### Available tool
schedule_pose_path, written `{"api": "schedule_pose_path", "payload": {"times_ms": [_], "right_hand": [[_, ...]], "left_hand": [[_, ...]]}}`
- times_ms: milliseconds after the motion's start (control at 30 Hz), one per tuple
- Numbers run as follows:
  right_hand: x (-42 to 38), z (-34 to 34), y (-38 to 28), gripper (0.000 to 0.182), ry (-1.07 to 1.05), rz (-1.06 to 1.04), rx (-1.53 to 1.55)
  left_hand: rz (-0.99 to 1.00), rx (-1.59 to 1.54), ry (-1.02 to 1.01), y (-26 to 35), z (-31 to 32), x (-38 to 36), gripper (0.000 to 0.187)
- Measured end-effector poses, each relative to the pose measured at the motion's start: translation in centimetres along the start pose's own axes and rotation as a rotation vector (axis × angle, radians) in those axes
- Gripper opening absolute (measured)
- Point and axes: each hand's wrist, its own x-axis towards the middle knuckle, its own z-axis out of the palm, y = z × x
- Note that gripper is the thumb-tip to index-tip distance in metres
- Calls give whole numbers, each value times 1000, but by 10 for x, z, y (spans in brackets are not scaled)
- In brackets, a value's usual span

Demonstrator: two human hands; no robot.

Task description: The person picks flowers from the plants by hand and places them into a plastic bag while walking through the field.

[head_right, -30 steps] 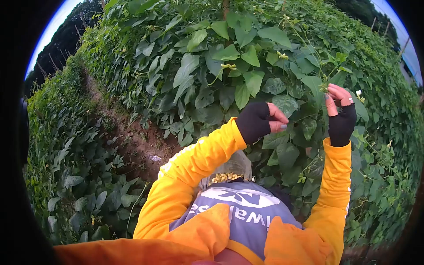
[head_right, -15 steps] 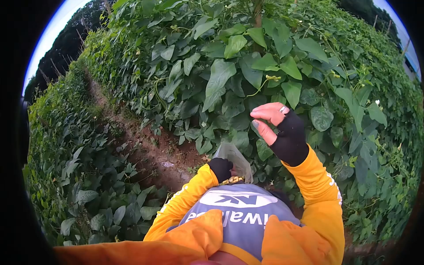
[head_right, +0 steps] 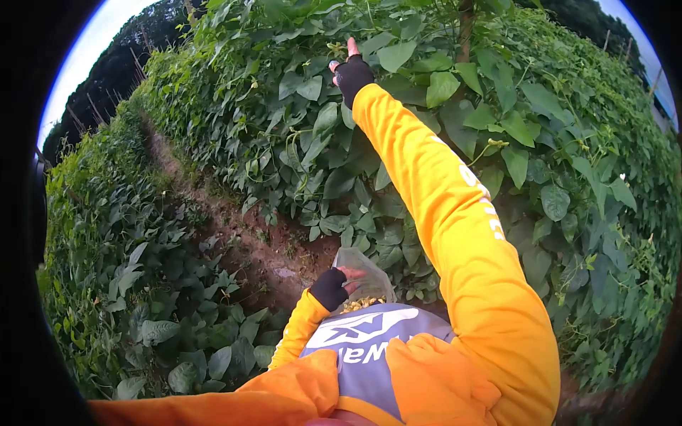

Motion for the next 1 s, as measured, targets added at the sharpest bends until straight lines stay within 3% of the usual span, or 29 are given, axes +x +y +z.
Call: {"api": "schedule_pose_path", "payload": {"times_ms": [67,133,167,233,267,300,333,400,467,500,533,600,667,733,800,833,900,1000], "right_hand": [[25,-4,19,65,-5,-96,321],[32,-5,16,34,24,-96,291],[25,-6,11,28,37,-99,270],[24,-16,17,29,46,-162,253],[48,-25,36,40,39,-171,404],[54,-47,41,38,-173,-162,320],[53,-48,42,40,-50,-93,358],[42,-66,44,45,-102,-120,226],[15,-75,62,34,63,-352,171],[-28,-67,39,28,46,-333,-178],[-70,-48,26,20,49,-369,-217],[-150,-34,32,17,-91,-300,-172],[-228,-26,57,13,-294,-490,-530],[-293,-32,99,9,-799,-306,-606],[-331,-41,124,9,-867,-132,-738],[-333,-40,122,9,-864,-136,-738],[-332,-36,115,10,-592,-168,-674],[-331,-44,120,10,-461,-105,-611]], "left_hand": [[-38,-32,27,-14,-4,-14,30],[-47,-28,77,-23,-7,-25,28],[-37,-14,101,-24,-10,-29,27],[-40,-58,146,-29,-12,-36,26],[-57,-88,164,-31,-14,-39,26],[-55,-84,172,-32,-17,-41,26],[-46,-77,178,-33,-19,-41,26],[-35,-93,215,-36,-21,-42,23],[-63,-122,275,-42,-25,-40,20],[-71,-45,316,-38,-31,-37,17],[-70,-46,310,-39,-32,-36,17],[-185,-219,450,-43,-37,-33,17],[-160,-240,494,-51,-42,-29,16],[-235,-313,608,-49,-52,-25,16],[-215,-324,629,-56,-63,-20,17],[-182,-253,643,-54,-73,-15,18],[-143,-182,656,-56,-93,-3,19],[-2,-205,751,-60,-133,36,23]]}}
